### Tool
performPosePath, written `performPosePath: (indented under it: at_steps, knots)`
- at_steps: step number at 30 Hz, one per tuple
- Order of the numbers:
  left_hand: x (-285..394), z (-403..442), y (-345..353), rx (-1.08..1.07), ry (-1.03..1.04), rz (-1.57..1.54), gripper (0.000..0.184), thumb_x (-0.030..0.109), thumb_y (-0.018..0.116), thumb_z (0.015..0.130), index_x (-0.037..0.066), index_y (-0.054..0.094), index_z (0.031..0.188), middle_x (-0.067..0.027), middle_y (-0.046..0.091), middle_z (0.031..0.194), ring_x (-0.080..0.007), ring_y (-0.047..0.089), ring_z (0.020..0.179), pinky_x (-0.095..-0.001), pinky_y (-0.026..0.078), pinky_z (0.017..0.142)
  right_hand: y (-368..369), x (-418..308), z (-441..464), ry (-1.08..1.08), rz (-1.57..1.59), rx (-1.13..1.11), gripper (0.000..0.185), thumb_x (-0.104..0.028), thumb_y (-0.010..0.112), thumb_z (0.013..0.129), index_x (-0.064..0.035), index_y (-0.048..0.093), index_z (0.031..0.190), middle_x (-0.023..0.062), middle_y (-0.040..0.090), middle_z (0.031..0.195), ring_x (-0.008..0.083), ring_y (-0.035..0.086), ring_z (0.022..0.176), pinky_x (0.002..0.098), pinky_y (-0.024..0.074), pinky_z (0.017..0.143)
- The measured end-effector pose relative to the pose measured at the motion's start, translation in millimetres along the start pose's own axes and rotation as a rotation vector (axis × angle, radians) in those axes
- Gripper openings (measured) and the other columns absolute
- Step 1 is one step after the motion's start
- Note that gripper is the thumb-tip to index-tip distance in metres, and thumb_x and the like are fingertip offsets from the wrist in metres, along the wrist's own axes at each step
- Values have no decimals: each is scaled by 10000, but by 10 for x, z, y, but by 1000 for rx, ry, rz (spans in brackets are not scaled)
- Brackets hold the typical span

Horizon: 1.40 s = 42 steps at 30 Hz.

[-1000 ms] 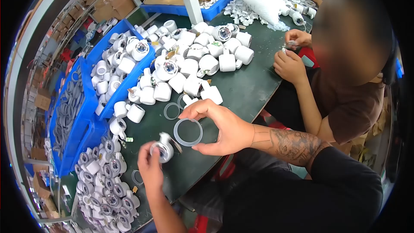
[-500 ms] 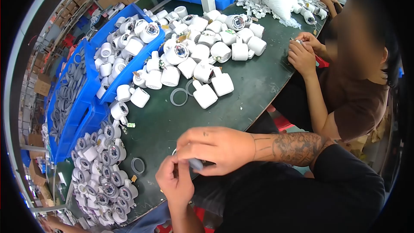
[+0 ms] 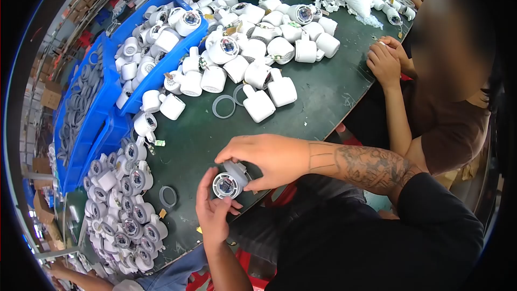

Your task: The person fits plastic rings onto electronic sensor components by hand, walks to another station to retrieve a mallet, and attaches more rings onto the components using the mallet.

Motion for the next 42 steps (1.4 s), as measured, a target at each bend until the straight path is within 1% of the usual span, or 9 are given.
performPosePath:
  at_steps: [3,4,10,14,26,28,35,38,42]
  knots:
    - [-140,21,-40,-21,-121,-5,569,9,615,968,-54,463,1513,-179,694,1242,-203,751,759,-260,622,618,126,57,70,-1,-9,-83,597,-101,847,799,-67,599,1341,128,662,1239,342,684,1124,424,578,930]
    - [-160,28,-70,-44,-136,-98,612,-62,658,977,-69,415,1539,-213,702,1223,-231,784,856,-289,660,717,148,50,91,-6,3,-95,572,-105,845,801,-65,603,1318,129,664,1236,352,683,1128,431,578,928]
    - [-155,49,-89,-78,-170,-91,586,-36,661,988,-80,425,1523,-202,682,1266,-252,782,918,-322,669,779,205,85,142,-40,12,-102,542,-111,838,800,-68,611,1290,126,669,1211,363,680,1112,439,579,911]
    - [-165,64,-75,-52,-146,-46,541,37,657,992,-54,480,1494,-157,706,1201,-222,768,861,-308,660,739,188,70,149,-38,-10,-124,504,-112,834,798,-75,621,1253,124,666,1178,361,679,1087,439,579,894]
    - [-188,62,-79,-77,-159,-108,557,-65,628,986,-102,415,1500,-217,654,1300,-264,779,952,-330,669,820,217,100,126,-9,-46,-83,507,-217,894,766,-80,647,1187,117,665,1103,348,697,1004,437,583,846]
    - [-190,59,-71,-62,-126,-53,540,43,639,991,-50,475,1497,-159,717,1192,-221,767,881,-310,652,765,227,92,137,-7,-56,-85,504,-218,889,769,-77,648,1188,118,667,1097,345,695,1007,437,582,845]
    - [-198,33,-98,-111,-150,-250,552,87,655,1016,-59,458,1511,-143,718,1200,-209,759,940,-307,643,799,422,50,177,-78,-281,-97,479,-212,877,748,-47,672,1148,108,611,1046,327,651,979,430,561,840]
    - [-236,6,-71,-117,-82,-30,582,184,660,1074,-66,420,1542,-121,705,1231,-178,734,1005,-287,627,851,464,-7,178,-96,-383,-118,492,-230,876,736,-52,680,1150,98,569,1033,317,630,967,431,550,840]
    - [-212,28,-48,-97,-102,-127,587,69,652,1059,-63,391,1568,-130,691,1259,-168,726,1013,-295,612,877,329,-47,229,-113,-304,-136,449,-271,861,814,-30,722,1167,113,639,1036,304,677,954,411,571,827]
Point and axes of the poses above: each hand's wrist, its own z-axis towards the middle knuckle, its own y-axis out of the palm, x = y × z, the point moved 4 cm from there along z, towards the middle knuckle
